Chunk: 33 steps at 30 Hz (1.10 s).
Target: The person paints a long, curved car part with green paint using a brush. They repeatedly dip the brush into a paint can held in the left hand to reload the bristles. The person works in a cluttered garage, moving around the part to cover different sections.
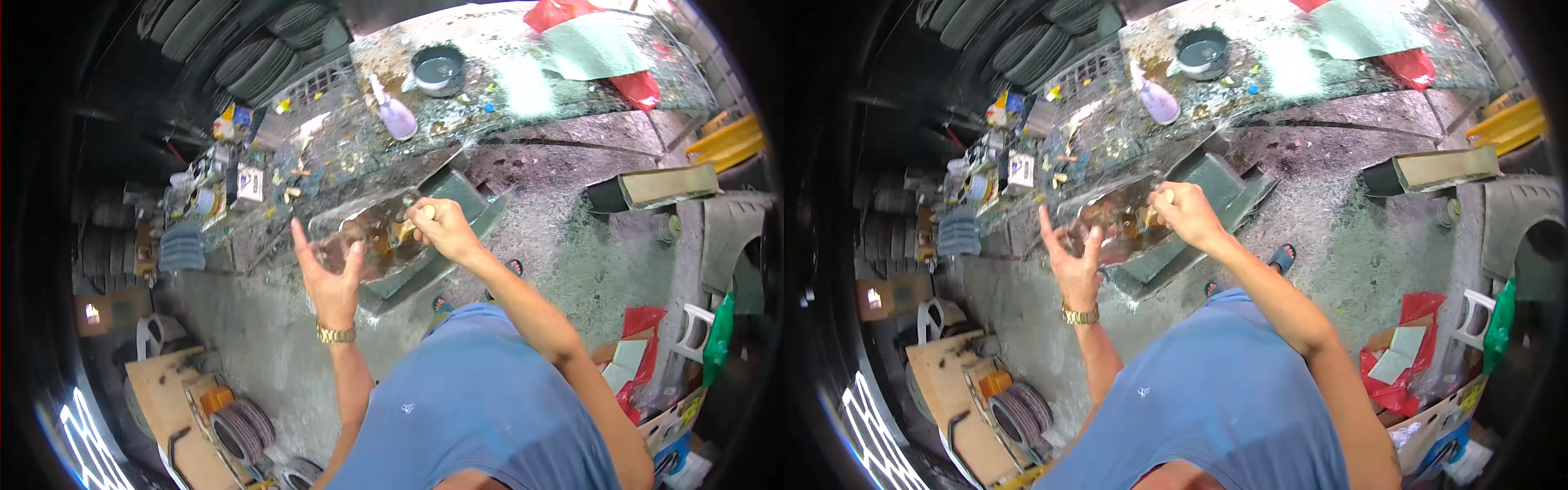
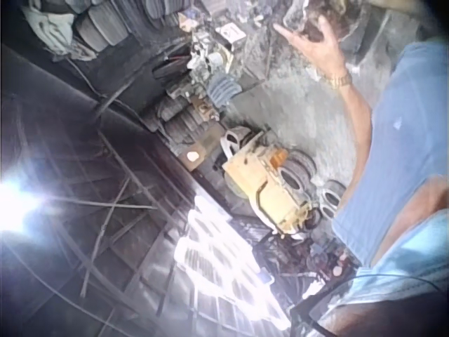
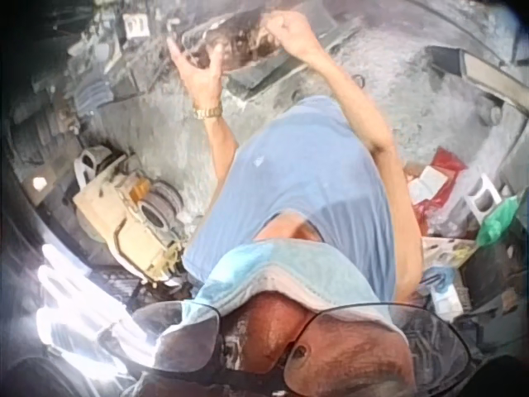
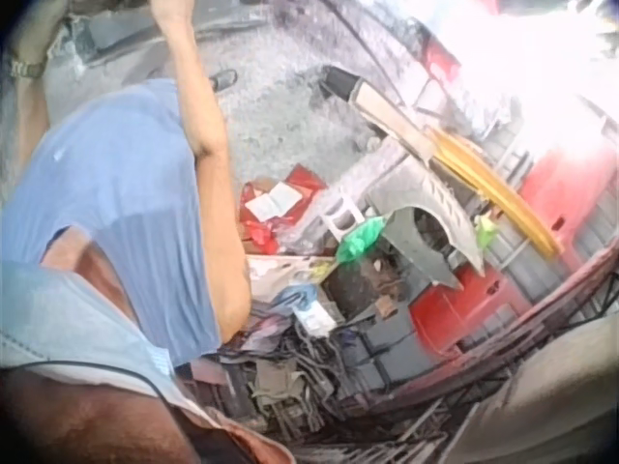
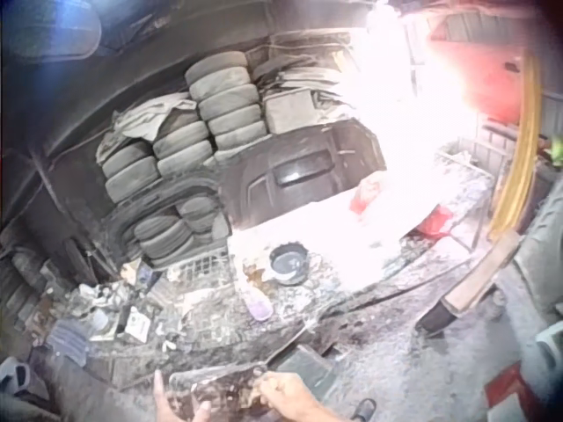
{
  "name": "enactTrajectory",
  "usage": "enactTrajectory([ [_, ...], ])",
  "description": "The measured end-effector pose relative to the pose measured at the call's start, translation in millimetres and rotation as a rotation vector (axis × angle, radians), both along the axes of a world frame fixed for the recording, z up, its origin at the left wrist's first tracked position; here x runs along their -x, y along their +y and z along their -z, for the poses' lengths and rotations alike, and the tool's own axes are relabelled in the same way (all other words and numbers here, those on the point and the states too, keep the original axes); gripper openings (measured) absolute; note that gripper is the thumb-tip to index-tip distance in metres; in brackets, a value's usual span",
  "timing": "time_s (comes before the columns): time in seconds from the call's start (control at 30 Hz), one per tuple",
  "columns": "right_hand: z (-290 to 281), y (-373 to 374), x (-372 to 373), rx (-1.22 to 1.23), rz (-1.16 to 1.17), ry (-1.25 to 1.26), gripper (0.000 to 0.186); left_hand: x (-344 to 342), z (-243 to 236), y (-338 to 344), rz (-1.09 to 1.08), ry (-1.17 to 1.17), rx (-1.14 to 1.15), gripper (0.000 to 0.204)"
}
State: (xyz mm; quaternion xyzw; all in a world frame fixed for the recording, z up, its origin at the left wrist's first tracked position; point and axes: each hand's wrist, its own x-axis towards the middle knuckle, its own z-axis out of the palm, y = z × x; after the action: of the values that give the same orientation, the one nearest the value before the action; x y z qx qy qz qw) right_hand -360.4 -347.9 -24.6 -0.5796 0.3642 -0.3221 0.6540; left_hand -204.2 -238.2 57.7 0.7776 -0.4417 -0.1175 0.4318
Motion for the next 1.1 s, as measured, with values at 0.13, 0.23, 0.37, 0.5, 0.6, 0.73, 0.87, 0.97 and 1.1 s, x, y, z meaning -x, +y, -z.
enactTrajectory([
  [0.13, 9, -4, 40, -0.334, 0.132, -0.292, 0.022, -15, 6, 16, -0.049, -0.003, 0.089, 0.083],
  [0.23, 20, -12, 70, -0.391, 0.260, -0.374, 0.022, -35, 9, 27, -0.100, -0.031, 0.088, 0.082],
  [0.37, 50, -35, 54, -0.441, 0.353, -0.337, 0.020, -53, 1, 34, -0.134, 0.003, 0.099, 0.081],
  [0.5, 83, -54, 21, -0.603, 0.527, -0.435, 0.019, -56, -13, 39, -0.175, -0.022, 0.094, 0.077],
  [0.6, 83, -55, 24, -0.609, 0.573, -0.525, 0.019, -65, -15, 46, -0.215, -0.107, 0.065, 0.077],
  [0.73, 89, -62, 36, -0.598, 0.656, -0.624, 0.019, -71, -11, 52, -0.208, -0.075, 0.093, 0.078],
  [0.87, 80, -68, 48, -0.562, 0.725, -0.626, 0.019, -73, -11, 51, -0.221, -0.111, 0.070, 0.078],
  [0.97, 69, -63, 69, -0.481, 0.711, -0.589, 0.019, -75, -10, 50, -0.220, -0.112, 0.082, 0.078],
  [1.1, 52, -43, 102, -0.345, 0.654, -0.411, 0.020, -80, -12, 56, -0.237, -0.130, 0.074, 0.078],
])
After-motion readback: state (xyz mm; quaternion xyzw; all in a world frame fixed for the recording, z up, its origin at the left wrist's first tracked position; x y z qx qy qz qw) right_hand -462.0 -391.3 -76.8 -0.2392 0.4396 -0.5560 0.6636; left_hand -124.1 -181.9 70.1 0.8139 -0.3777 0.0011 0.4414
